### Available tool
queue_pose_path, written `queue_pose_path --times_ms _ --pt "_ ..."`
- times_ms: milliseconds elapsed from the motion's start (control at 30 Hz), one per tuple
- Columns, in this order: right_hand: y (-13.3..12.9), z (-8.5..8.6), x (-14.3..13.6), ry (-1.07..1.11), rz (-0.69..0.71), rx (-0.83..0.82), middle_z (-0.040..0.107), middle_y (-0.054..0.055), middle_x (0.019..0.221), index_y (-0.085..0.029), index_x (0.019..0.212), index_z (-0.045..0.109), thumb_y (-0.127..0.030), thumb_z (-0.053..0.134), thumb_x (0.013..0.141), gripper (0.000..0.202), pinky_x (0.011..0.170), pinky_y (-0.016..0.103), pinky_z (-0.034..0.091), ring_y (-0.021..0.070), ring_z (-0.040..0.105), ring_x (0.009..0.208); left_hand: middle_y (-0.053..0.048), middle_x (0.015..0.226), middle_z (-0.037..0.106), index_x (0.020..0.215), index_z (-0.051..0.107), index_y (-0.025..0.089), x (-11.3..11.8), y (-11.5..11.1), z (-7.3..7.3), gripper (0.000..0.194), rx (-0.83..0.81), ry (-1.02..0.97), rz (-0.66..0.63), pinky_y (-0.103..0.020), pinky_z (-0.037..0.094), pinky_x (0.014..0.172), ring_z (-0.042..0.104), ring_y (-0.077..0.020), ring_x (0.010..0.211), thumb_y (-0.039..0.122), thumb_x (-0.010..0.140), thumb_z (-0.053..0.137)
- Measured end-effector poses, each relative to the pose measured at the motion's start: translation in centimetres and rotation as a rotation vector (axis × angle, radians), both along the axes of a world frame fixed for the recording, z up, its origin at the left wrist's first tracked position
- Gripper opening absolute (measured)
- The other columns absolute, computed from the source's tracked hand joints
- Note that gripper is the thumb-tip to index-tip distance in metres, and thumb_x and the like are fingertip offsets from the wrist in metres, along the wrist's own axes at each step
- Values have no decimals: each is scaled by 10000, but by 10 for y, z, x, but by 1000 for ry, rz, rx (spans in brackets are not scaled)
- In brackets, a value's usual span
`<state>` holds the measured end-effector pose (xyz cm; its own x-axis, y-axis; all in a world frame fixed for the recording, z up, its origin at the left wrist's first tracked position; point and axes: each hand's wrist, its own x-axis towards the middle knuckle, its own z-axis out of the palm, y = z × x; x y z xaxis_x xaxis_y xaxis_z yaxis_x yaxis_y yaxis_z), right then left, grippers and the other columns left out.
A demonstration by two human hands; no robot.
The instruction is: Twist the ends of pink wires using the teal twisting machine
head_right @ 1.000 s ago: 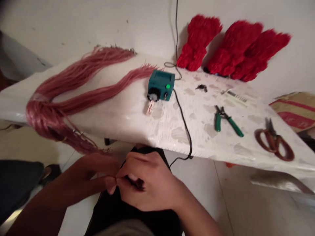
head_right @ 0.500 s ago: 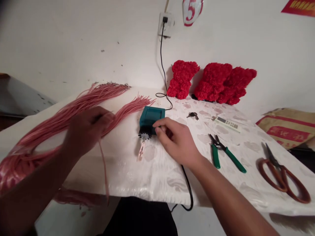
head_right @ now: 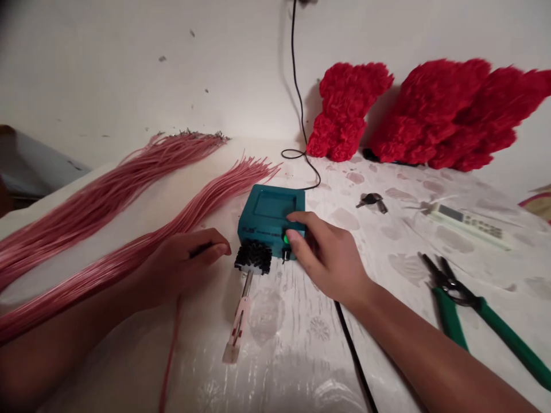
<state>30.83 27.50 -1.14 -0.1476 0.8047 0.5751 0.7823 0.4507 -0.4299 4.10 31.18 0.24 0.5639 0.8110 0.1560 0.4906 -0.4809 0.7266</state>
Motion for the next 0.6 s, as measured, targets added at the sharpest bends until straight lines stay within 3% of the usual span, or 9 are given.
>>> queue_pose_path --times_ms 133,267,467,600 --pt "-2 -4 4 -16 0 68 658 -9 671 -202 1158 633 -322 528 1000 224 496 251 440 125 572 494 3 828 700 893 664 189 -1 0 -2 249 -63 -41 -18 -251 468 697 630 -153 759 302 986 462" --pt "-12 6 4 -111 19 196 644 3 673 -215 1132 622 -243 543 983 171 520 271 452 134 575 500 -11 798 696 876 673 184 -1 -2 -5 281 -98 -30 37 -259 449 617 616 -167 714 345 979 467" --pt "-32 16 -17 -358 517 242 642 30 722 -153 1072 611 -135 565 931 149 517 325 434 169 541 569 21 657 602 808 661 173 -1 -4 -1 278 -9 -25 142 -242 399 573 533 -134 607 363 952 519" --pt "-38 11 -29 -414 549 249 660 41 761 -119 1027 643 -129 535 961 128 516 339 427 174 547 588 60 589 481 776 611 179 -1 -11 7 269 -8 -2 156 -232 367 554 436 -105 538 334 970 509"
